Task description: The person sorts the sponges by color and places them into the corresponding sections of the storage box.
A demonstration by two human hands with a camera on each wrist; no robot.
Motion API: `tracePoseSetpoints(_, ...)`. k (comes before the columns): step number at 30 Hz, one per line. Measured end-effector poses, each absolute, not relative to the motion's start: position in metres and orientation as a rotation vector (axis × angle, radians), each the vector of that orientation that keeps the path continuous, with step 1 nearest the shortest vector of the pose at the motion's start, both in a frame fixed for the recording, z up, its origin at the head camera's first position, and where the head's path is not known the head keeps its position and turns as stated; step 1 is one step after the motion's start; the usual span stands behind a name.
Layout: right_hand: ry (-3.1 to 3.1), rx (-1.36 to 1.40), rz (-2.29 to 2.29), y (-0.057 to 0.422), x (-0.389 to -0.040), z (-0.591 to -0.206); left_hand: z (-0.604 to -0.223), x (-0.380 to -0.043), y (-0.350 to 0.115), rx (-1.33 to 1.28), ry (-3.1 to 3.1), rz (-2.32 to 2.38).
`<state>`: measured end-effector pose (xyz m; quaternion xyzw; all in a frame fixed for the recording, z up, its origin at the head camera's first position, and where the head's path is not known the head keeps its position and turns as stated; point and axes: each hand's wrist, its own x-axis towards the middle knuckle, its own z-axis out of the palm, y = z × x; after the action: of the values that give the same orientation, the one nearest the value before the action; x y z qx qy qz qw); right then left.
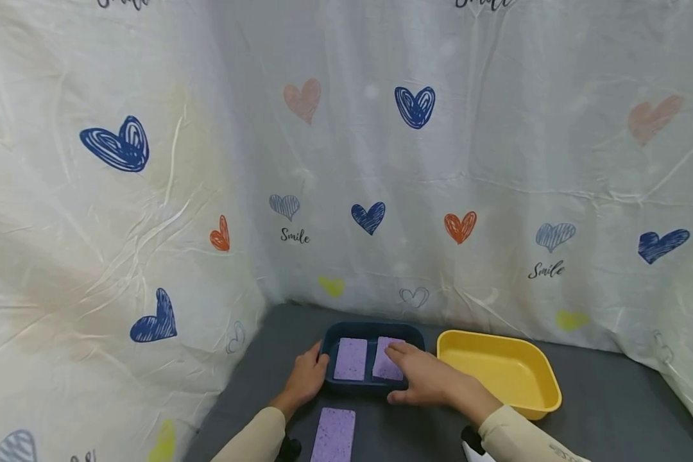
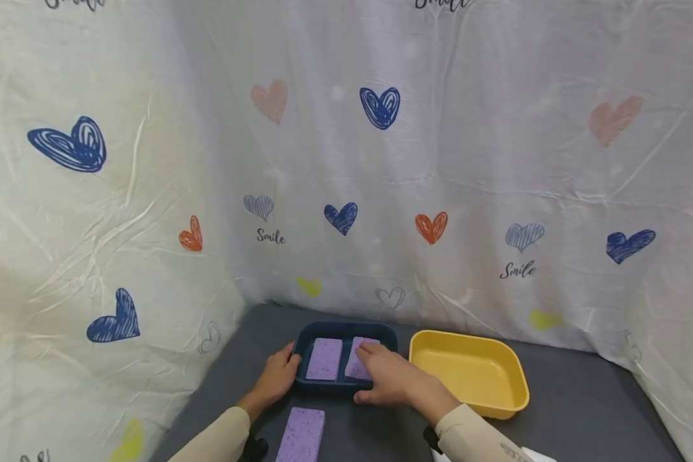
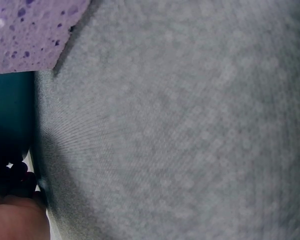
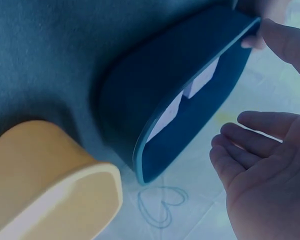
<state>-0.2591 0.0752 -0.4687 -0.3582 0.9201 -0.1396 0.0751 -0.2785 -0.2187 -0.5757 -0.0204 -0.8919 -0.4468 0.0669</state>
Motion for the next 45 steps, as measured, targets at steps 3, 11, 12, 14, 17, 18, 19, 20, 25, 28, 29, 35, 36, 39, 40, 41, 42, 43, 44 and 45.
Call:
tracePoseSetpoints(3, 2.753, -1.081, -0.414, 0.073, -0.254, -0.467, -0.575, -0.279, -0.219, -0.057, -2.691, -1.351)
tracePoseSetpoints(11, 2.701, -1.105, -0.444, 0.065, -0.241, -0.465, -0.574, -0.279, -0.222, -0.071, -2.686, -1.354)
tracePoseSetpoints(12, 2.696, -1.115, -0.442, 0.063, -0.239, -0.466, -0.574, -0.279, -0.222, -0.073, -2.686, -1.356)
tracePoseSetpoints(14, 2.685, -1.133, -0.442, 0.061, -0.237, -0.466, -0.574, -0.280, -0.222, -0.080, -2.685, -1.360)
tracePoseSetpoints(17, 2.673, -1.179, -0.436, 0.057, -0.233, -0.467, -0.575, -0.279, -0.222, -0.086, -2.687, -1.359)
tracePoseSetpoints(18, 2.670, -1.193, -0.433, 0.056, -0.231, -0.468, -0.575, -0.280, -0.222, -0.088, -2.687, -1.357)
tracePoseSetpoints(19, 2.665, -1.203, -0.436, 0.055, -0.230, -0.468, -0.575, -0.280, -0.222, -0.088, -2.687, -1.355)
tracePoseSetpoints(20, 2.663, -1.216, -0.431, 0.054, -0.229, -0.468, -0.576, -0.280, -0.222, -0.089, -2.686, -1.354)
tracePoseSetpoints(25, 2.627, -1.219, -0.431, 0.051, -0.223, -0.468, -0.575, -0.280, -0.222, -0.084, -2.677, -1.366)
tracePoseSetpoints(28, 2.606, -1.215, -0.433, 0.049, -0.222, -0.470, -0.575, -0.280, -0.222, -0.085, -2.672, -1.371)
tracePoseSetpoints(29, 2.604, -1.221, -0.429, 0.048, -0.221, -0.472, -0.575, -0.280, -0.222, -0.088, -2.673, -1.370)
tracePoseSetpoints(35, 2.590, -1.253, -0.424, 0.042, -0.217, -0.476, -0.577, -0.280, -0.222, -0.085, -2.676, -1.368)
tracePoseSetpoints(36, 2.584, -1.251, -0.428, 0.042, -0.216, -0.476, -0.577, -0.280, -0.222, -0.084, -2.676, -1.368)
tracePoseSetpoints(39, 2.562, -1.246, -0.437, 0.040, -0.216, -0.479, -0.577, -0.280, -0.221, -0.084, -2.675, -1.373)
tracePoseSetpoints(40, 2.554, -1.241, -0.440, 0.040, -0.216, -0.481, -0.578, -0.280, -0.221, -0.084, -2.676, -1.374)
tracePoseSetpoints(41, 2.546, -1.237, -0.445, 0.040, -0.216, -0.483, -0.578, -0.280, -0.221, -0.082, -2.677, -1.371)
tracePoseSetpoints(42, 2.539, -1.235, -0.451, 0.040, -0.217, -0.484, -0.578, -0.280, -0.221, -0.079, -2.679, -1.369)
tracePoseSetpoints(43, 2.533, -1.235, -0.454, 0.040, -0.216, -0.486, -0.578, -0.280, -0.221, -0.077, -2.682, -1.366)
tracePoseSetpoints(44, 2.528, -1.230, -0.458, 0.039, -0.216, -0.488, -0.578, -0.279, -0.220, -0.075, -2.686, -1.362)
tracePoseSetpoints(45, 2.524, -1.230, -0.460, 0.039, -0.216, -0.489, -0.577, -0.279, -0.220, -0.074, -2.689, -1.359)
